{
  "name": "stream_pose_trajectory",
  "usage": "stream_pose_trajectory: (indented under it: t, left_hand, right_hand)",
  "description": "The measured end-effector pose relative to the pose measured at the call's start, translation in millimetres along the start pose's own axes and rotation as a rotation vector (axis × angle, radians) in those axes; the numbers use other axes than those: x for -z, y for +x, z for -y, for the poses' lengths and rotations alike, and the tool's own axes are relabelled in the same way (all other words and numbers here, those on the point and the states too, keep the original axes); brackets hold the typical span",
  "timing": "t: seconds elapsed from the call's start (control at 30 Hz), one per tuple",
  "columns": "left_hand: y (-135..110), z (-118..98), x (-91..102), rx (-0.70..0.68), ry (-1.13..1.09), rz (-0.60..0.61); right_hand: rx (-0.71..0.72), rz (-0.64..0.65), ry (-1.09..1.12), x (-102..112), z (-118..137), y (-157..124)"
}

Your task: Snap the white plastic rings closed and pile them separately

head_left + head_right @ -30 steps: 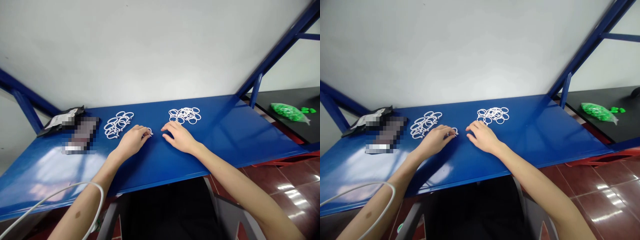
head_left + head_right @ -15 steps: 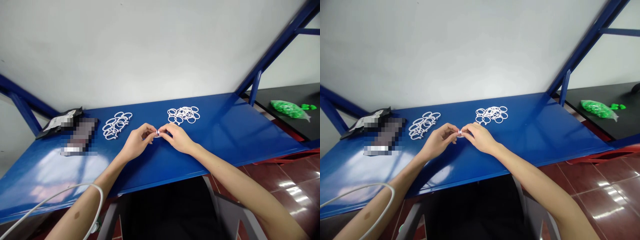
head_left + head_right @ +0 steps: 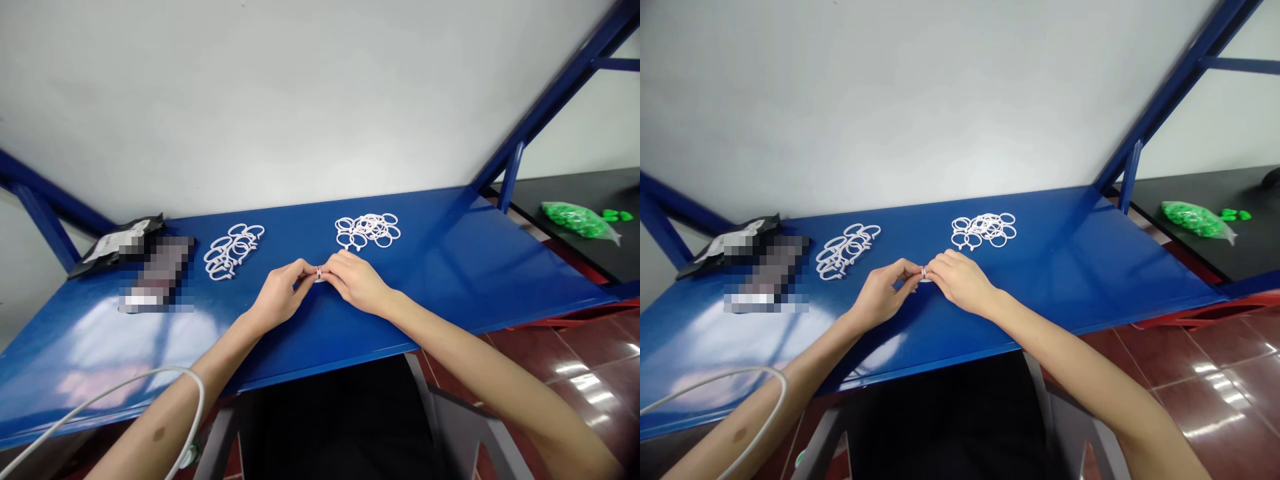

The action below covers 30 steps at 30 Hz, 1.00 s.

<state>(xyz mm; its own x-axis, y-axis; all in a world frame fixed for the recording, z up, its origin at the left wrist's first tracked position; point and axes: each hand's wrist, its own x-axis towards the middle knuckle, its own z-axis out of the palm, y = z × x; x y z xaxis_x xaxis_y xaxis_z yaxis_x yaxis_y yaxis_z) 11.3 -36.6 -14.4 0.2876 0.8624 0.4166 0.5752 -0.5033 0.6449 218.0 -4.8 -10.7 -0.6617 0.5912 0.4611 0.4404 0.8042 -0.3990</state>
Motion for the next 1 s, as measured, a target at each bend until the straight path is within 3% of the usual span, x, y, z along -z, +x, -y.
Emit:
stream_pose_trajectory:
  t: [0.3,0.43,0.53,0.63,0.77,1.0]
  left_hand:
    - [0,6,-4.9,-0.106,0.072,-0.009]
    - [8,9,0.4,-0.103,0.141,0.009]
    - [16,21,10.2,-0.115,0.333,-0.013]
    - [20,45,22.6,-0.033,0.564,-0.105]
    - [21,74,34.3,0.148,0.717,-0.221]
    - [22,87,37.4,0.208,0.882,-0.109]
  right_hand:
    - [0.048,0.0,-0.065,-4,-4,-1]
    - [-0.04,-0.034,-0.054,-7,-4,5]
    - [-0.082,-0.079,-0.071,-1,-12,10]
    - [-0.13,-0.192,-0.18,11,-29,11]
    - [-0.312,-0.347,-0.349,30,-57,6]
    - [-0.455,-0.356,-0.485,43,-78,-4]
